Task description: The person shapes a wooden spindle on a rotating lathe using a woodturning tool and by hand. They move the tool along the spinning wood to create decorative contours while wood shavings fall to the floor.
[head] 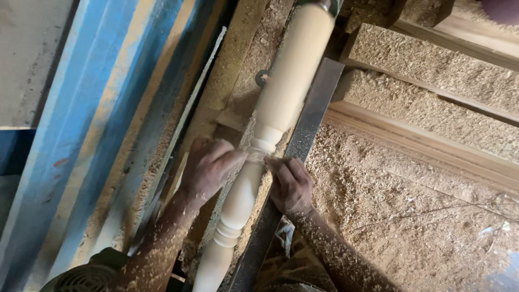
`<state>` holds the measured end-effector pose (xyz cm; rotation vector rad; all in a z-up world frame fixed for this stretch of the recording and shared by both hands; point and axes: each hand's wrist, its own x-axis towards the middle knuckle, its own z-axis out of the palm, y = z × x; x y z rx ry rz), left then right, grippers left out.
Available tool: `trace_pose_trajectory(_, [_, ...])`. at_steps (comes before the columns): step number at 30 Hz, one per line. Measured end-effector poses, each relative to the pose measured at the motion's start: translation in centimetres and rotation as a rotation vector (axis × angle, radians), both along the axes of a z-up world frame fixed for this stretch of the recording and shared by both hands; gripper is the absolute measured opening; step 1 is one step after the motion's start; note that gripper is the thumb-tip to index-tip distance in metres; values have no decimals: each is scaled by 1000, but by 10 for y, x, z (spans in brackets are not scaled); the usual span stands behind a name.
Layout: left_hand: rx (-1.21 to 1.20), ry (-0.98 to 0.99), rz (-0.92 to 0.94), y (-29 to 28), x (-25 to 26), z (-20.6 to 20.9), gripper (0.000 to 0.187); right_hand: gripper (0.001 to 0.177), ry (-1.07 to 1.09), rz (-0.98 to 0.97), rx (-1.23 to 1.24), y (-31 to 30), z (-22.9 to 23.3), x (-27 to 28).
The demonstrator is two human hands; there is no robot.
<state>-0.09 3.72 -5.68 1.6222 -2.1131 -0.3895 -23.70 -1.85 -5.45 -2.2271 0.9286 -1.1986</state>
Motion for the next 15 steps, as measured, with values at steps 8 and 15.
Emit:
trace_pose_trajectory(8, [-95, 85, -51, -11, -3, 4, 35, 35, 130, -11, 22, 5, -8, -4])
trace_pose_trajectory(15, [-188, 72, -30, 1, -5, -11, 42, 37, 121, 15, -9, 2, 6, -3])
